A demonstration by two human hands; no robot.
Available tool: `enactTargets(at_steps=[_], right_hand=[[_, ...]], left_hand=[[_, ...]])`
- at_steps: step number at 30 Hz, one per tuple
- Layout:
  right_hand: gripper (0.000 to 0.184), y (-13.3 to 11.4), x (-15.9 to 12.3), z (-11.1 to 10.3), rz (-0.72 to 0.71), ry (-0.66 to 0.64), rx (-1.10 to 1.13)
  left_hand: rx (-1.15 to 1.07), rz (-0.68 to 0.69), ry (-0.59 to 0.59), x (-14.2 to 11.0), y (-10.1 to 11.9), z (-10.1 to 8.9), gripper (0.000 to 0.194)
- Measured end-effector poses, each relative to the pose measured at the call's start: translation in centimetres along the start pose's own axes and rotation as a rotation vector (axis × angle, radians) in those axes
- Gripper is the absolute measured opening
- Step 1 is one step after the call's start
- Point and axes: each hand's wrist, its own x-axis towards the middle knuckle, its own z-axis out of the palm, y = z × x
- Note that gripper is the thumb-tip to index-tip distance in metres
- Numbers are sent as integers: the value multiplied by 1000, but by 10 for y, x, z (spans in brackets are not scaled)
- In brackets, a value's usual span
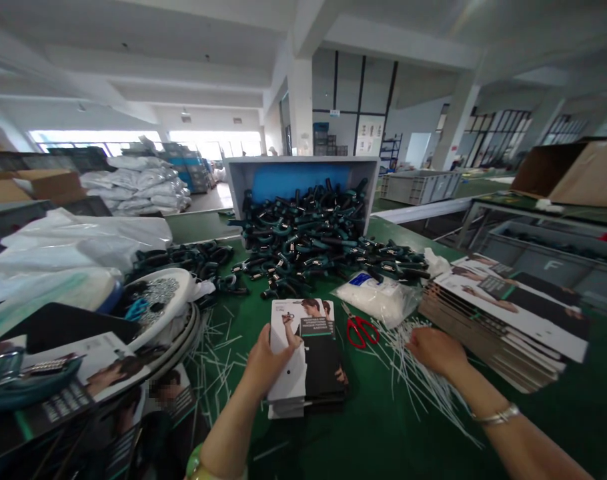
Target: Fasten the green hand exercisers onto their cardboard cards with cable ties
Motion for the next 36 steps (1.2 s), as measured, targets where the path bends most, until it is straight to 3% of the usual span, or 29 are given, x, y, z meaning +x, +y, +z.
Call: enactTargets(at_steps=[2,5,9,11,14,16,18,21,25,29,36], right_hand=[[19,3,2,5,1,-8,36],[24,9,6,7,28,-5,118],[24,29,10,9,21,-23,243],[23,38,7,9,52,-17,402],[22,36,-6,3,177,-1,865],[24,16,-18,-5,170,-41,1186],[27,-21,-32,-13,62,-124,1396],[29,-89,-54,-18,-127,-276,1436],[31,-158,-76,-8,-305,-297,1349],[28,-178,-80,9,-352,-182,1251],[28,-173,-76,13,-328,-93,1184]], left_hand=[[134,25,70,1,-2,-5,80],[143,39,66,-6,-16,-18,91],[64,4,-9,-16,-38,-32,86],[6,1,-44,-18,-44,-33,78],[-126,-4,-55,-23,-43,-28,70],[-260,-47,-111,-28,-38,-25,73],[-400,-112,-207,-35,-32,-23,81],[-543,-182,-303,-43,-27,-22,73],[-621,-216,-262,-48,-27,-19,50],[-693,-217,-222,-52,-25,-14,47],[-789,-173,-188,-58,-18,-4,44]])
